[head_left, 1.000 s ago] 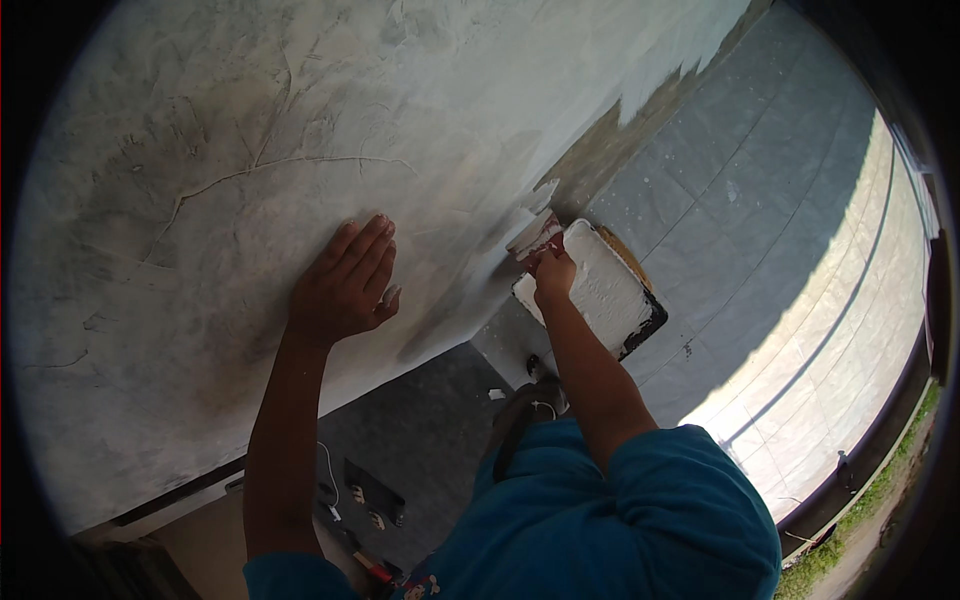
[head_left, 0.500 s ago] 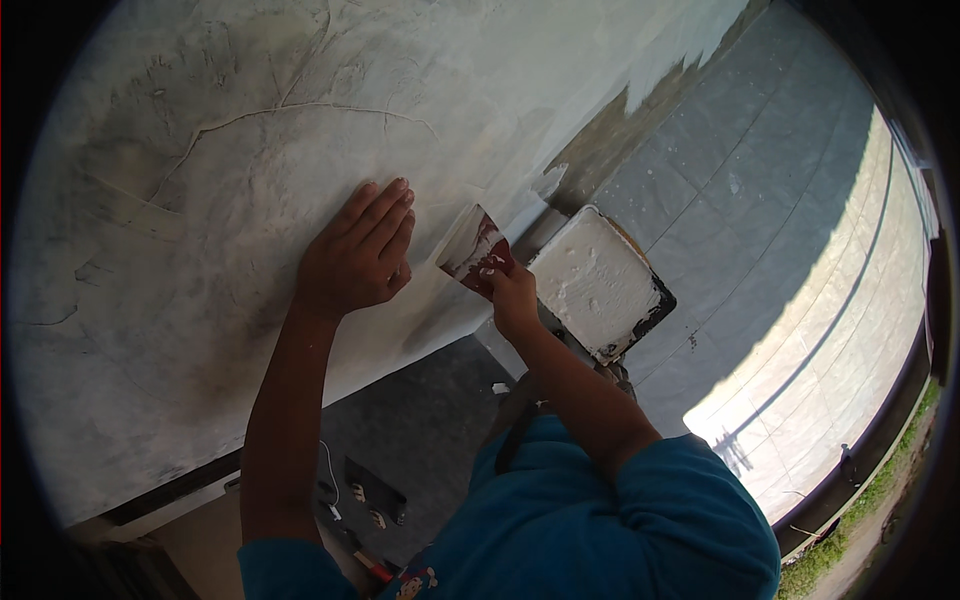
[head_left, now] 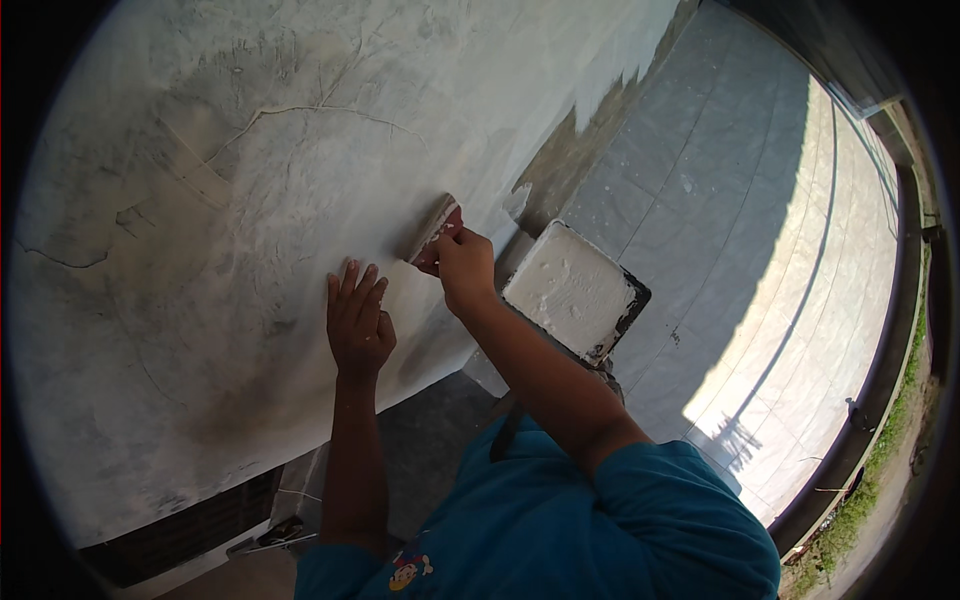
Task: The person is seen patching and smoothing putty or plaster onto a wall using a spreader tool.
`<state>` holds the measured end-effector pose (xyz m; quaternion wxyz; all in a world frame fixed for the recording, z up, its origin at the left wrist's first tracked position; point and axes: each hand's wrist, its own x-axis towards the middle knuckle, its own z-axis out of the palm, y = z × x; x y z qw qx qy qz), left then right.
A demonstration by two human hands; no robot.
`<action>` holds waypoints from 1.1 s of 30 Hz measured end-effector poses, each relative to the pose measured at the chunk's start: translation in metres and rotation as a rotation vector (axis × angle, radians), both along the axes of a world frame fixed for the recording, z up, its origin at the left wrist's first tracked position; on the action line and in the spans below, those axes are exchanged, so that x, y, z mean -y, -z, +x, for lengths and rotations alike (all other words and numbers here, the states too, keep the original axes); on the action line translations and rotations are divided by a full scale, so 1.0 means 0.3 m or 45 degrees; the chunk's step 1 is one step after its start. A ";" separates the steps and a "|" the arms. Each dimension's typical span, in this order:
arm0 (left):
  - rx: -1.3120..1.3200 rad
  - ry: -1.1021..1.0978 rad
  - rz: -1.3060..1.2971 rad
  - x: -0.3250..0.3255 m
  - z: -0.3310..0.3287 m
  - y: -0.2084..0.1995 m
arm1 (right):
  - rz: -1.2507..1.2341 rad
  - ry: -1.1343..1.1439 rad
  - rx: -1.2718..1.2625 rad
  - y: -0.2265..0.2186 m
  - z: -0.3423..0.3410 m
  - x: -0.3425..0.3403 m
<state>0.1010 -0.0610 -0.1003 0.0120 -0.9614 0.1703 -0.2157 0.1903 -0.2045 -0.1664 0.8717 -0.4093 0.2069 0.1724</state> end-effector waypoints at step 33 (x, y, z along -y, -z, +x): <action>-0.160 -0.176 0.127 0.093 0.148 0.083 | -1.274 -0.032 0.407 0.131 0.540 0.229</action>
